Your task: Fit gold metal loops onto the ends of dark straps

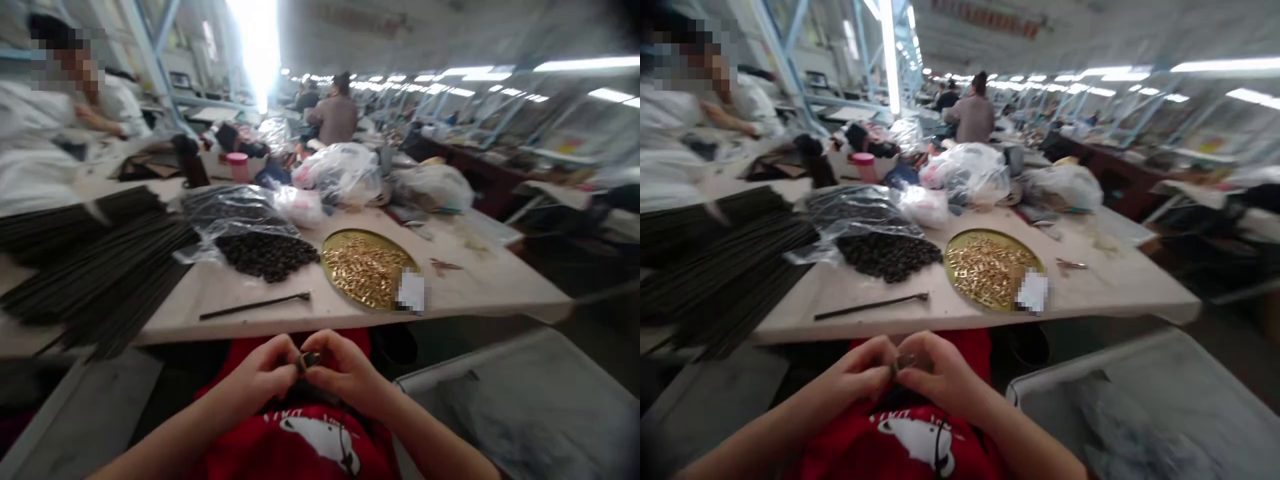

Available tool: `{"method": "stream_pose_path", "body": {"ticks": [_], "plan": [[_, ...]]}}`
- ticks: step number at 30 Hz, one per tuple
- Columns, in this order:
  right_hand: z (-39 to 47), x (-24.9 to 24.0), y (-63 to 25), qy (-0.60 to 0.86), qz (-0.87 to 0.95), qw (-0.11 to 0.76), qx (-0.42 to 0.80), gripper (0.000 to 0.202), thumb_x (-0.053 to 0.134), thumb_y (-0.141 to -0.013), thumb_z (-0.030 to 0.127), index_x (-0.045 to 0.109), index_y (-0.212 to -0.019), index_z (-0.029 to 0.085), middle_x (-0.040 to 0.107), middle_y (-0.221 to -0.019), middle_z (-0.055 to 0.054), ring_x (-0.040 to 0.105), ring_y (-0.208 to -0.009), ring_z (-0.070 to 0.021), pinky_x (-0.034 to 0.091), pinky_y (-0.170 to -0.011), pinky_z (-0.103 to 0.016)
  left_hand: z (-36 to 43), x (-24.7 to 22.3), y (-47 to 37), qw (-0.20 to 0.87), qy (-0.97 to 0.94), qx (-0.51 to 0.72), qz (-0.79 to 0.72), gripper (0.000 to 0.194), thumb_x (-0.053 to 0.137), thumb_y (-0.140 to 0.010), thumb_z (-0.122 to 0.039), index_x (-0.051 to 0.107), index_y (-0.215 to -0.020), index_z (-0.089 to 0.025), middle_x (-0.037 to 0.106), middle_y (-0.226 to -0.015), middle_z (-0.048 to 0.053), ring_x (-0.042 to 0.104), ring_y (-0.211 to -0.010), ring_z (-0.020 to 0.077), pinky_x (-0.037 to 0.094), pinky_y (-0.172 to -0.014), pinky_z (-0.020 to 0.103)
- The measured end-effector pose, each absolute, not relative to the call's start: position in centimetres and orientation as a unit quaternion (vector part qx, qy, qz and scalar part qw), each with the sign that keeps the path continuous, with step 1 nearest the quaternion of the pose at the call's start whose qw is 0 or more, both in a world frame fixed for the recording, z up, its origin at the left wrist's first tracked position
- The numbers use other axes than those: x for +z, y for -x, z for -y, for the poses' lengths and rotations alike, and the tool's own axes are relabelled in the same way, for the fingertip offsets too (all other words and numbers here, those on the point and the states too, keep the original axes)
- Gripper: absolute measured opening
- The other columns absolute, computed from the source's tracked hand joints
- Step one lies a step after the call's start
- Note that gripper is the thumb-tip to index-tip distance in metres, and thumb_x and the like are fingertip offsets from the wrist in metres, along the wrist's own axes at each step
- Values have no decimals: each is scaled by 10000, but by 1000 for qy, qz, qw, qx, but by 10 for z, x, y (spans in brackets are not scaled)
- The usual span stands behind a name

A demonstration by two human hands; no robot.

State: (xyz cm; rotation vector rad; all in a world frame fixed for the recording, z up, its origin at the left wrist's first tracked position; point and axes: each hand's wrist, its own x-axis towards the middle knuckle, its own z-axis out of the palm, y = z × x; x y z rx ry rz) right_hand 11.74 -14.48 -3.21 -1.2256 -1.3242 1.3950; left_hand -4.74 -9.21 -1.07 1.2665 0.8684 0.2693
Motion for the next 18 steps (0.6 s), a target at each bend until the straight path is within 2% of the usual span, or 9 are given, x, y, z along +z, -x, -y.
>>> {"method": "stream_pose_path", "body": {"ticks": [2,5,10,14,18], "plan": [[137,-41,-116,489,508,413,576,240,624,-732,289,532,-939,209,567,-814,10,527,-739,-111,430,-679,-241,93,-18,53,724,-530,150,-416,123,549,-640,-183,442,-696,-163,427,-517,-85,376,-482,54,266,-452,179],[128,-51,-115,477,479,417,607,309,646,-709,311,496,-962,214,563,-816,3,535,-740,-119,426,-679,-254,87,-26,51,736,-492,176,-431,141,534,-602,-189,439,-704,-170,440,-515,-81,371,-477,59,247,-442,179],[113,-61,-112,478,474,404,619,378,651,-692,383,468,-973,208,556,-815,-2,518,-725,-125,417,-658,-260,76,-36,45,713,-498,198,-452,102,495,-615,-186,450,-705,-170,409,-508,-81,354,-478,65,250,-452,184],[102,-64,-111,527,525,385,546,275,531,-785,422,489,-929,192,508,-760,8,457,-664,-108,379,-598,-241,66,-38,40,644,-565,199,-476,75,488,-653,-211,454,-704,-168,452,-611,-47,400,-581,97,307,-518,212],[93,-65,-119,504,469,393,609,283,446,-823,439,494,-953,192,484,-733,14,445,-640,-102,384,-593,-242,56,-42,38,617,-595,180,-482,56,458,-696,-225,456,-702,-169,461,-640,-35,412,-621,114,319,-549,226]]}}
